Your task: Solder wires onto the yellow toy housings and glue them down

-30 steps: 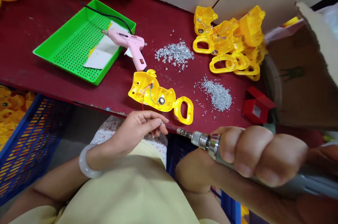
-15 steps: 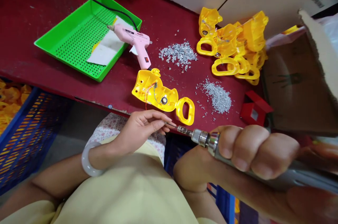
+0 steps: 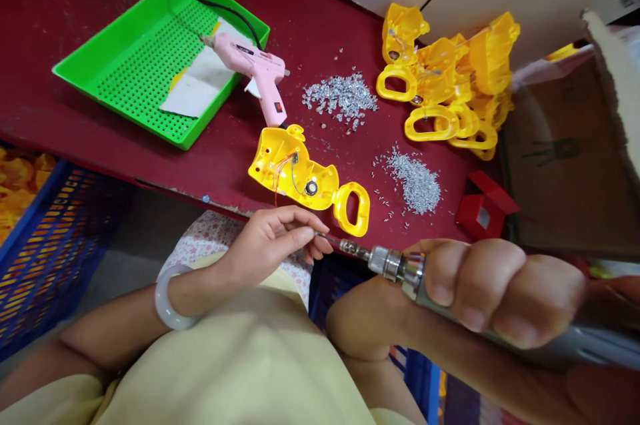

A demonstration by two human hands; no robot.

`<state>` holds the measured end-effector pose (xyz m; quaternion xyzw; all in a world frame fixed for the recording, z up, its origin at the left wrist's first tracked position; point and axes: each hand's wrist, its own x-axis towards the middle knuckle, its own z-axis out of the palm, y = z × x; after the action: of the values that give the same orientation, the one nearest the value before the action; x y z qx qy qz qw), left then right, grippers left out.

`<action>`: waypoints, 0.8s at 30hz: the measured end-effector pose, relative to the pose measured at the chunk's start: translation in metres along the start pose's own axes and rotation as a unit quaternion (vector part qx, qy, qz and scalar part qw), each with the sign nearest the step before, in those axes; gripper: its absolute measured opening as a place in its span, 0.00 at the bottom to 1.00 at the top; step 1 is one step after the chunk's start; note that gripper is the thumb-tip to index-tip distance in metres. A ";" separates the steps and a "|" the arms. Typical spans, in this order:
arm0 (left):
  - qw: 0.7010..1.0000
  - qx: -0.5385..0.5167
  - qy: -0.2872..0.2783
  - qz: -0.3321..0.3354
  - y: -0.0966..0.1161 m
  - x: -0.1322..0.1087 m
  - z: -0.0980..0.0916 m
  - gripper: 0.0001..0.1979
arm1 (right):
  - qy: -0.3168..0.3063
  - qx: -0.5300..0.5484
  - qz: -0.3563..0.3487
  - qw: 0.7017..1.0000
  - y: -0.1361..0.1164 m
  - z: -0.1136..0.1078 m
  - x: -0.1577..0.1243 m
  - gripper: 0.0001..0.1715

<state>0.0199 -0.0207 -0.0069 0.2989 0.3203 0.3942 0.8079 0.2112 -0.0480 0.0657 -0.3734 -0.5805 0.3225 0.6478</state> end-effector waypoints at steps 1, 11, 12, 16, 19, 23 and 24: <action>1.000 0.001 0.001 0.004 0.000 0.000 0.001 0.06 | 0.008 -0.008 0.004 1.000 0.001 -0.003 0.000 0.16; 0.986 0.146 0.018 0.080 -0.001 -0.007 0.004 0.14 | 0.032 -0.010 -0.037 0.999 0.002 -0.001 0.000 0.16; 0.965 0.226 0.038 0.126 0.001 -0.009 0.001 0.17 | 0.034 -0.015 -0.039 0.999 0.002 -0.001 0.001 0.15; 0.731 0.565 0.080 0.374 0.021 -0.006 -0.010 0.21 | 0.081 -0.007 -0.081 0.993 0.010 0.011 0.009 0.13; 0.600 0.699 0.002 0.388 0.036 0.013 -0.016 0.23 | 0.141 -0.004 -0.105 0.984 0.029 0.032 0.017 0.12; 0.560 0.754 -0.042 0.341 0.036 0.039 -0.021 0.26 | 0.133 -0.016 -0.143 0.981 0.060 0.051 0.026 0.15; 0.559 0.757 -0.040 0.335 0.034 0.042 -0.022 0.26 | 0.132 -0.015 -0.145 0.980 0.066 0.053 0.028 0.14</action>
<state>0.0085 0.0367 -0.0076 0.9020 0.3453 0.2366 0.1057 0.1625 0.0149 0.0260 -0.3343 -0.5426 0.1642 0.7529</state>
